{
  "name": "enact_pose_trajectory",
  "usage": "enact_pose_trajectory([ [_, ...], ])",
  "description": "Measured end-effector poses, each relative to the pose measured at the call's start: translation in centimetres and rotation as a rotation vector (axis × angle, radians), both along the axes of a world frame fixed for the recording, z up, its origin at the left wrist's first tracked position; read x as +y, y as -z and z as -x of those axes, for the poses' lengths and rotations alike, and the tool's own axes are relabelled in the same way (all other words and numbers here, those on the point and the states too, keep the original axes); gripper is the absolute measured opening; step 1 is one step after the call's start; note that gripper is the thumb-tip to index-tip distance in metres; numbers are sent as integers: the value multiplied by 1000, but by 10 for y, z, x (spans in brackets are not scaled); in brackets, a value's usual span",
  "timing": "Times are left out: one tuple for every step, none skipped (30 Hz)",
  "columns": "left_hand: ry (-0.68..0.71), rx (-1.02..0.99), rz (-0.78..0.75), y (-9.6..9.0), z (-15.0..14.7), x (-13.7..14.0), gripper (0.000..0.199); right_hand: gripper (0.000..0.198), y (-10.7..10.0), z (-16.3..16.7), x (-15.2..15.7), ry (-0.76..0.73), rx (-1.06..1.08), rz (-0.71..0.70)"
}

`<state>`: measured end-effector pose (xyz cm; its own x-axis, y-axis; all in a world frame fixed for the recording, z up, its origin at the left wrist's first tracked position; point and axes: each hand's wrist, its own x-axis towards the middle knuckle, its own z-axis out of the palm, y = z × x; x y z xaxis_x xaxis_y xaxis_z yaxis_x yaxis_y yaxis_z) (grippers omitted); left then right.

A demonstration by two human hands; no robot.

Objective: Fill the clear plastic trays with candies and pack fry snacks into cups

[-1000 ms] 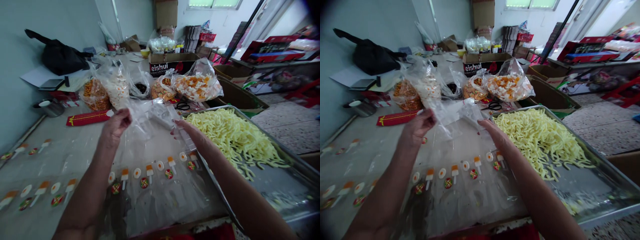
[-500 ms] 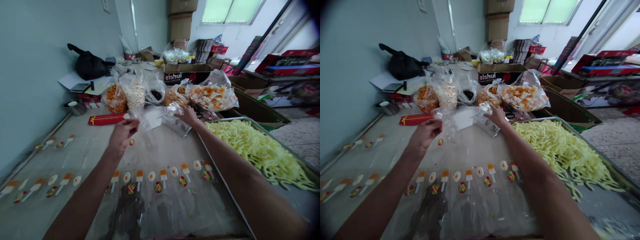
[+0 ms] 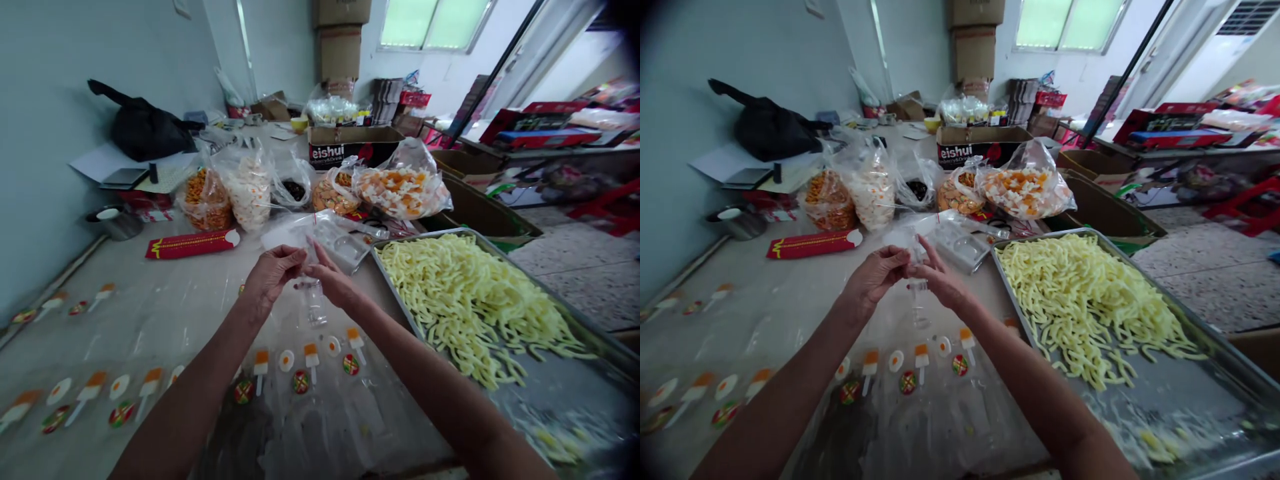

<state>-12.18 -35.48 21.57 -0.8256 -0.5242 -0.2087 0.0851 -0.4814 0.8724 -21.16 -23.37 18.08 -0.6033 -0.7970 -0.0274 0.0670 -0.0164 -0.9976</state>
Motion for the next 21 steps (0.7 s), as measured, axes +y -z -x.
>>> enact_pose_trajectory([
  [22,-1,-10,-4,-2,-2,41,79,0,-1,6,-56,-114,50],
  [24,5,-35,-7,-3,-6,38,79,-1,-1,13,-125,-242,108],
  [1,24,-71,-10,-5,-11,36,78,-2,2,21,-177,-356,153],
  [-37,56,-112,-12,-5,-17,33,77,-3,7,31,-170,-425,169],
  [-69,84,-153,-12,-5,-23,30,76,-5,13,41,-128,-452,164],
  [-81,96,-190,-10,-4,-27,28,75,-8,22,52,-64,-442,142],
  [-65,87,-220,-5,-2,-30,27,74,-12,31,63,8,-411,112],
  [-25,57,-236,1,2,-30,26,72,-16,41,74,73,-378,82],
  [22,12,-229,10,7,-28,26,68,-21,51,84,112,-364,54],
  [66,-38,-204,20,13,-23,27,63,-26,60,93,130,-371,37],
  [97,-78,-170,30,20,-18,30,59,-31,67,100,135,-394,26],
  [115,-101,-136,40,26,-13,32,55,-35,73,107,140,-418,21],
  [125,-123,-89,48,32,-8,34,52,-38,77,114,151,-435,19],
  [129,-150,-38,55,36,-4,36,50,-39,79,119,165,-442,17],
  [127,-181,3,59,39,-2,38,49,-40,80,124,180,-442,14],
  [111,-221,57,62,41,-2,39,49,-39,79,129,189,-443,10],
  [84,-272,152,62,41,-2,42,49,-38,78,133,193,-448,2],
  [46,-330,294,62,40,-3,47,50,-36,76,137,193,-452,-4],
  [2,-386,477,60,39,-4,53,51,-36,74,140,186,-454,-8],
  [-38,-425,690,58,37,-3,59,52,-36,72,143,176,-454,-9],
  [-62,-443,930,56,36,-2,61,54,-38,70,145,168,-450,-5],
])
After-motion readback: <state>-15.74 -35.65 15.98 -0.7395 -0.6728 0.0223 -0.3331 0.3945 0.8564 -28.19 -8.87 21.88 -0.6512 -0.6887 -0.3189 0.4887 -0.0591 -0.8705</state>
